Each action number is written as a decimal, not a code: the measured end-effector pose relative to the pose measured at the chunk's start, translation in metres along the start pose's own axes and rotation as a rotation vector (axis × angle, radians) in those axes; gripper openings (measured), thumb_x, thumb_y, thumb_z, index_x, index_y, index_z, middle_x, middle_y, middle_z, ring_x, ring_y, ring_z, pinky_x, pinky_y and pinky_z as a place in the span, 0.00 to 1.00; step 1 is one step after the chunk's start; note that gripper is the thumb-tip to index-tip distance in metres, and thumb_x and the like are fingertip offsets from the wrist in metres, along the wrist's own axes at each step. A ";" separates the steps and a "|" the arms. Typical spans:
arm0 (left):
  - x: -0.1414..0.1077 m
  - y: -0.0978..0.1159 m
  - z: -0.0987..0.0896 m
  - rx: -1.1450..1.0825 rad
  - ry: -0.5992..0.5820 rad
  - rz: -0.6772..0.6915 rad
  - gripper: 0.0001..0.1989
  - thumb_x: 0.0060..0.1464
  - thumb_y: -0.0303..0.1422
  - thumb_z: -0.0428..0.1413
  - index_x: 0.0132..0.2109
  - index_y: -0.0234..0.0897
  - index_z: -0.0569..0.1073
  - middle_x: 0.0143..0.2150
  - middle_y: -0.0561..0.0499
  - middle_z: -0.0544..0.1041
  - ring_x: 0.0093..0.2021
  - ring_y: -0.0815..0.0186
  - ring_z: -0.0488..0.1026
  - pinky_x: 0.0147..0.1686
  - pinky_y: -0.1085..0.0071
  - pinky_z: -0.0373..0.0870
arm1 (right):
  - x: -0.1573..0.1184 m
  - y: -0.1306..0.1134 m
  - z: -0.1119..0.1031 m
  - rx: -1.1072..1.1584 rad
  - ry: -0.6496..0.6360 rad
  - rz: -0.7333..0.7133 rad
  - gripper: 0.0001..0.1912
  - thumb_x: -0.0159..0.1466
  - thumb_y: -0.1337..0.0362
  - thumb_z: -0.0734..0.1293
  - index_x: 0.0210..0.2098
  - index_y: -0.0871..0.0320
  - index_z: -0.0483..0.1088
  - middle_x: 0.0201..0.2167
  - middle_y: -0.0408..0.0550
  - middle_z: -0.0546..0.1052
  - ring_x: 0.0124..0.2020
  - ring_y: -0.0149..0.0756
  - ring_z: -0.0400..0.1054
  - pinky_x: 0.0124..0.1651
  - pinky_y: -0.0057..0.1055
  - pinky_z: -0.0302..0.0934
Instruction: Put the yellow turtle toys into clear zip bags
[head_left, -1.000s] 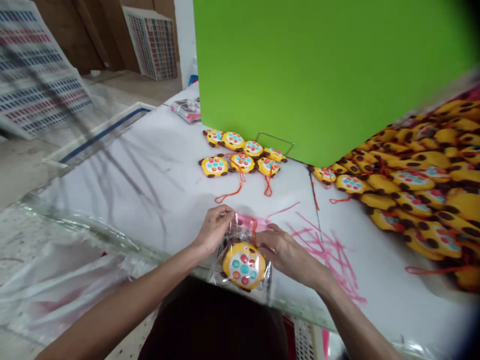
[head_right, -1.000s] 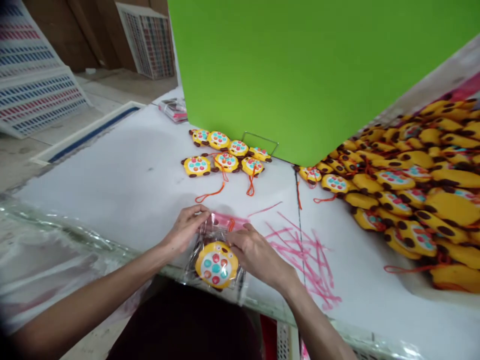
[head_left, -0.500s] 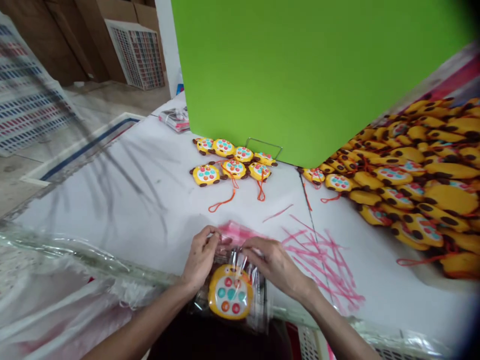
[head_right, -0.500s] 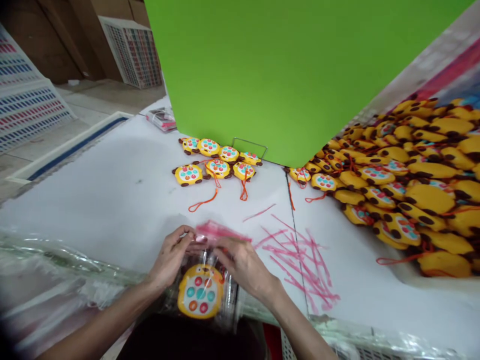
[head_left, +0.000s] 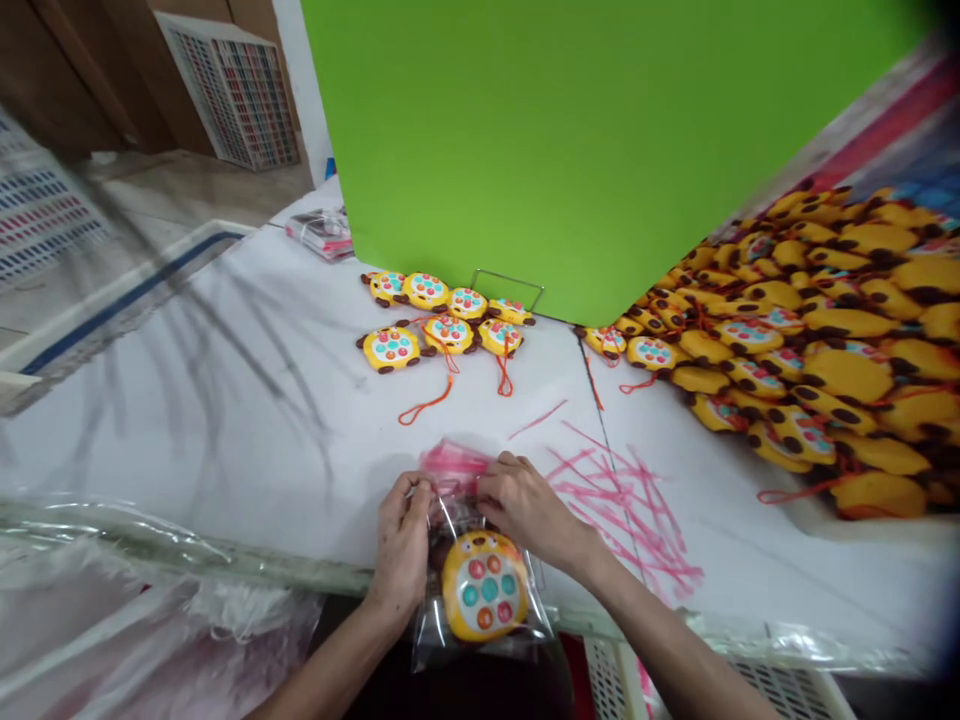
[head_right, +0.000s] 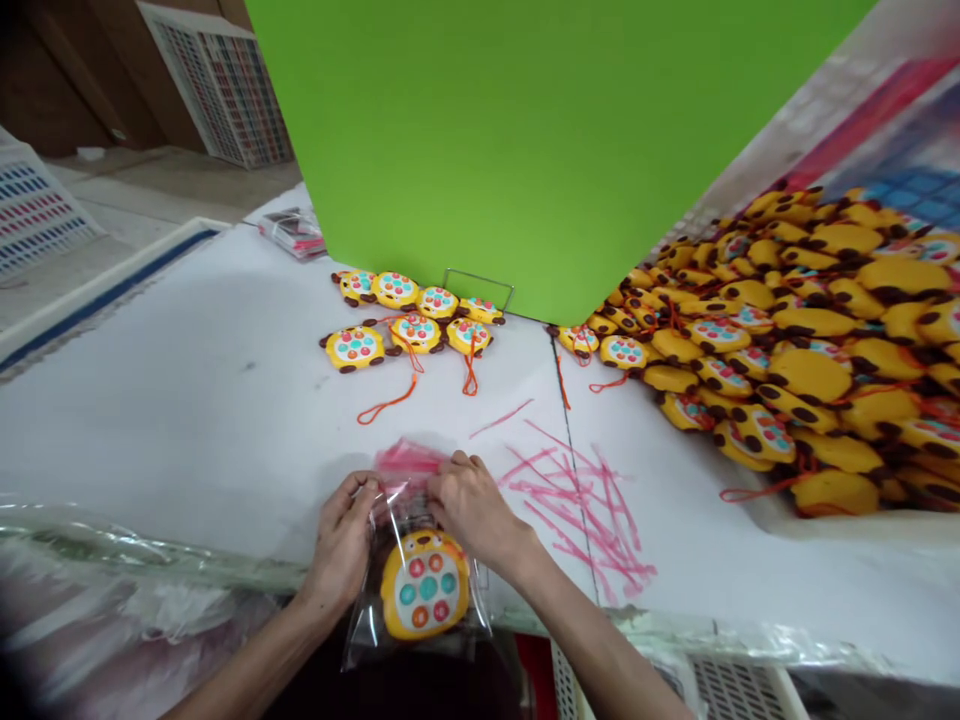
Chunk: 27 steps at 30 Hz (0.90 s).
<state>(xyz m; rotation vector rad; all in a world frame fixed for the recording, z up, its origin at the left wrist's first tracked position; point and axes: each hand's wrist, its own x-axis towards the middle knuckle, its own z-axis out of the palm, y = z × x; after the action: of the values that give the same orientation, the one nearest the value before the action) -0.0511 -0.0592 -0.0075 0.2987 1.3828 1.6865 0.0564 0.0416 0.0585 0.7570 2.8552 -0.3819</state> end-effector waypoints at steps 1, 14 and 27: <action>-0.001 0.001 0.000 0.005 -0.005 0.000 0.10 0.53 0.40 0.52 0.33 0.38 0.65 0.25 0.56 0.70 0.24 0.70 0.68 0.26 0.75 0.65 | -0.002 -0.001 0.000 0.049 0.016 -0.059 0.06 0.60 0.70 0.64 0.27 0.59 0.71 0.30 0.47 0.75 0.41 0.38 0.64 0.45 0.33 0.55; -0.023 0.008 0.000 0.159 -0.102 0.025 0.09 0.57 0.38 0.49 0.34 0.38 0.68 0.31 0.53 0.75 0.33 0.66 0.71 0.34 0.73 0.66 | -0.018 -0.018 -0.003 0.464 -0.229 -0.269 0.09 0.65 0.64 0.59 0.33 0.60 0.70 0.25 0.43 0.74 0.24 0.29 0.65 0.26 0.22 0.54; -0.022 0.015 0.009 0.313 -0.170 0.067 0.10 0.58 0.38 0.46 0.33 0.38 0.67 0.31 0.53 0.73 0.34 0.65 0.70 0.38 0.72 0.65 | -0.028 -0.023 0.001 0.370 -0.137 -0.133 0.19 0.61 0.50 0.62 0.36 0.62 0.70 0.29 0.52 0.76 0.30 0.40 0.70 0.31 0.30 0.60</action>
<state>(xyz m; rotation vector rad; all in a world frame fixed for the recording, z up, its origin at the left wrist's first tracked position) -0.0404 -0.0693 0.0161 0.6568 1.5189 1.4565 0.0687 0.0093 0.0685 0.5676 2.7437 -0.9603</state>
